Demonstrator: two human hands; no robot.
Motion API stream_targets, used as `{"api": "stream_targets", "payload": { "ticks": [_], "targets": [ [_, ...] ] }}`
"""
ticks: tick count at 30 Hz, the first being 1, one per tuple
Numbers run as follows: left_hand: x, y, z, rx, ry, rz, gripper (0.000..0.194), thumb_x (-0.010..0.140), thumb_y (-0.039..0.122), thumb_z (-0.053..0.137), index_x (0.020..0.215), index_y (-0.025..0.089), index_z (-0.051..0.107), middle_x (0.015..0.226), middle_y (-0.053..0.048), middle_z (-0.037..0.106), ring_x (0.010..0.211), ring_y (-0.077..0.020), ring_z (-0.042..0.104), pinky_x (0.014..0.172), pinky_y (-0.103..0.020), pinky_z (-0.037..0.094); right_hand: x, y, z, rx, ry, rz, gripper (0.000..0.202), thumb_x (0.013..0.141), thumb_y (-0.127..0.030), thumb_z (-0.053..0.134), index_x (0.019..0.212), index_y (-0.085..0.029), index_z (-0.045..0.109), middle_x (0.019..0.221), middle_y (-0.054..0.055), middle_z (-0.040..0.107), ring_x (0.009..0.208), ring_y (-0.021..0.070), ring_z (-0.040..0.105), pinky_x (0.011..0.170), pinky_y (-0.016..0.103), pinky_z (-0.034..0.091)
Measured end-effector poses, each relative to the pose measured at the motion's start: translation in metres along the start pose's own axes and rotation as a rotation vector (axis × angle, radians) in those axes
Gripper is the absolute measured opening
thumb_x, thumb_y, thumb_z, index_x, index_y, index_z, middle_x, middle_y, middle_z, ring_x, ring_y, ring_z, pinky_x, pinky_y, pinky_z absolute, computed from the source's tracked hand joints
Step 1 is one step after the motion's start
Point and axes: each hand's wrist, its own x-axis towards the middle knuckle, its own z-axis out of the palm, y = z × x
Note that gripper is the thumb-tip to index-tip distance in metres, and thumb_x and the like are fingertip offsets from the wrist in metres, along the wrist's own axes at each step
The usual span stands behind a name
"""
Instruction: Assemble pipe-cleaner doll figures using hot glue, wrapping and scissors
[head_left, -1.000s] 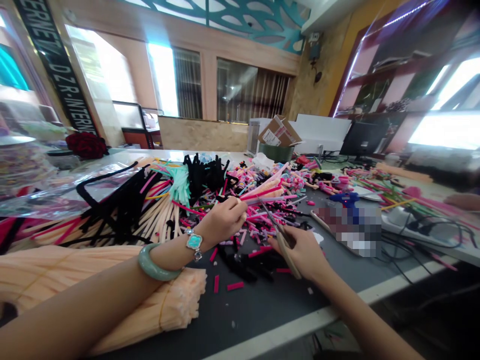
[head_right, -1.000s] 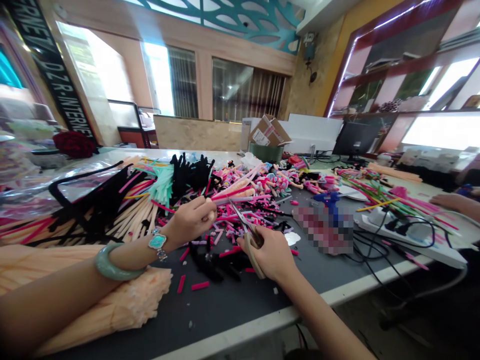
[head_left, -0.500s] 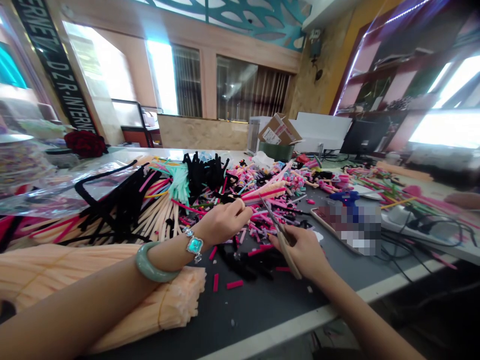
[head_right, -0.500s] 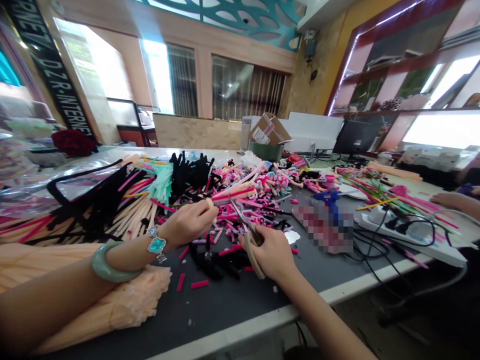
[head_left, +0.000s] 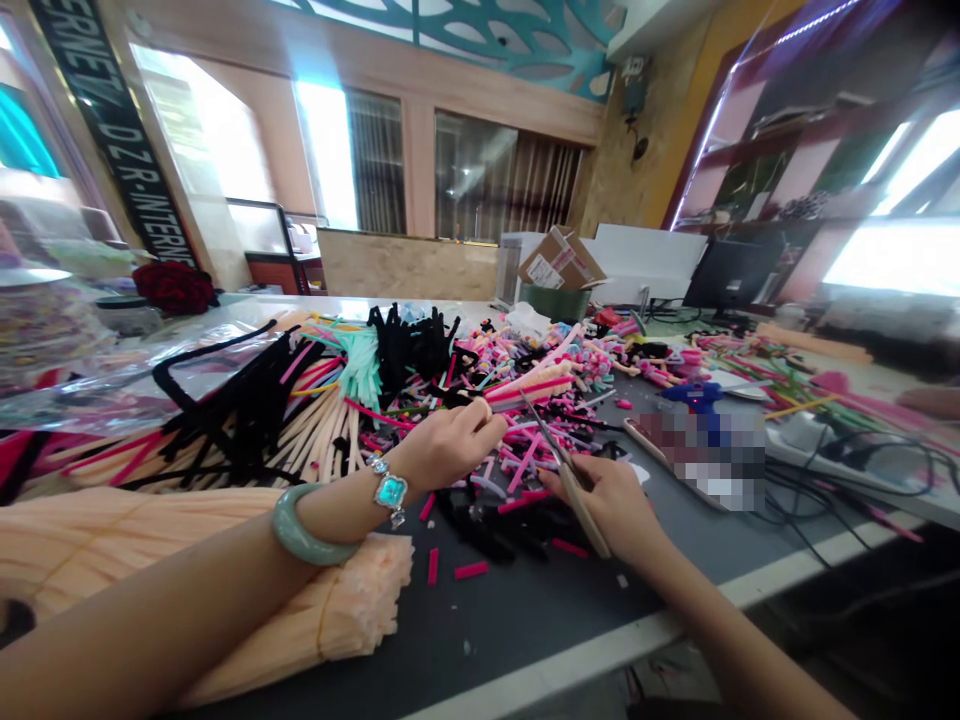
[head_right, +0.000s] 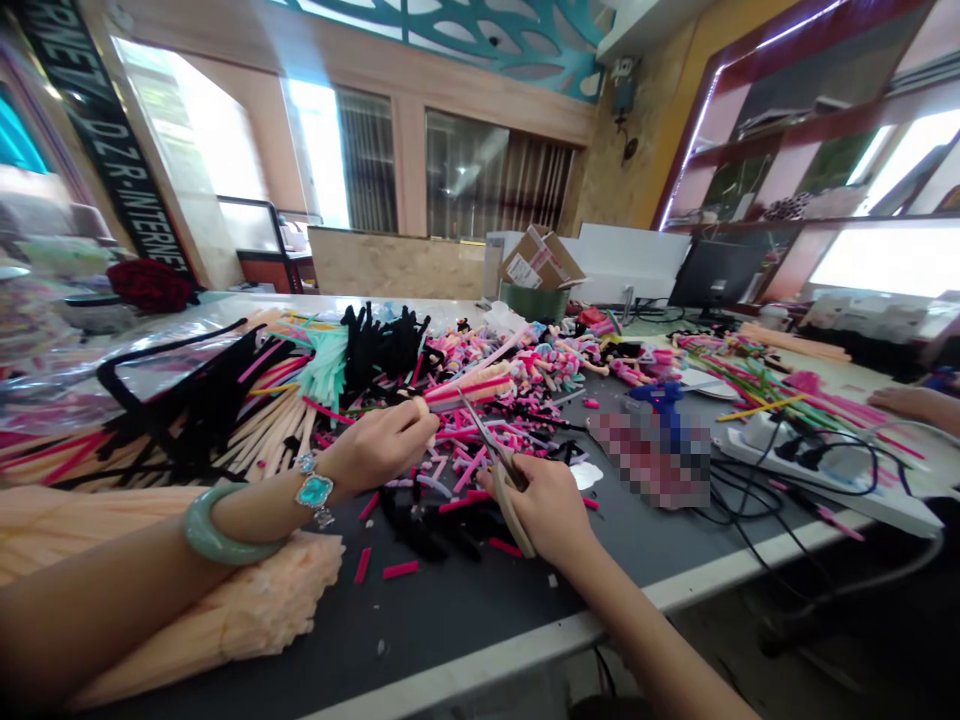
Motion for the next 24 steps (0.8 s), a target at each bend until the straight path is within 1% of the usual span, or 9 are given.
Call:
{"api": "stream_targets", "payload": {
  "ticks": [6,16,21,24],
  "targets": [
    [-0.0001,0.0,0.0005,0.0,-0.002,0.0,0.011,0.087,0.009,0.042,0.08,0.018,0.042,0.068,0.002,0.048,0.055,-0.0096,0.05,0.046,-0.02,0.038,-0.0006,0.0014,-0.0002,-0.015,-0.008,-0.011,0.041,0.081,-0.048,0.056,0.057,-0.018,0.041,0.052,-0.005,0.037,0.053,0.0097,0.032,0.051,0.024,0.019],
    [0.0003,0.0003,0.0003,0.007,0.017,-0.005,0.012,0.086,0.009,0.044,0.079,0.018,0.042,0.067,0.002,0.048,0.055,-0.0095,0.051,0.047,-0.02,0.038,-0.0021,-0.0013,0.0031,-0.032,0.003,-0.024,0.048,0.084,-0.056,0.049,0.056,-0.018,0.039,0.051,-0.004,0.038,0.051,0.0093,0.031,0.051,0.024,0.02],
    [-0.0003,0.0008,0.0006,0.02,-0.008,-0.034,0.012,0.086,0.011,0.047,0.077,0.018,0.042,0.069,0.001,0.05,0.057,-0.0098,0.051,0.049,-0.021,0.038,-0.0038,-0.0051,0.0025,-0.061,0.034,0.022,0.048,0.08,-0.055,0.054,0.054,-0.018,0.04,0.048,-0.005,0.037,0.05,0.009,0.029,0.05,0.023,0.022],
    [-0.0009,0.0009,0.001,0.021,-0.004,-0.042,0.011,0.086,0.011,0.046,0.077,0.018,0.043,0.069,0.001,0.051,0.056,-0.0103,0.051,0.05,-0.022,0.038,-0.0039,-0.0064,0.0011,-0.054,0.025,0.029,0.047,0.078,-0.055,0.056,0.054,-0.018,0.041,0.049,-0.005,0.039,0.051,0.0089,0.029,0.049,0.023,0.023]
  ]
}}
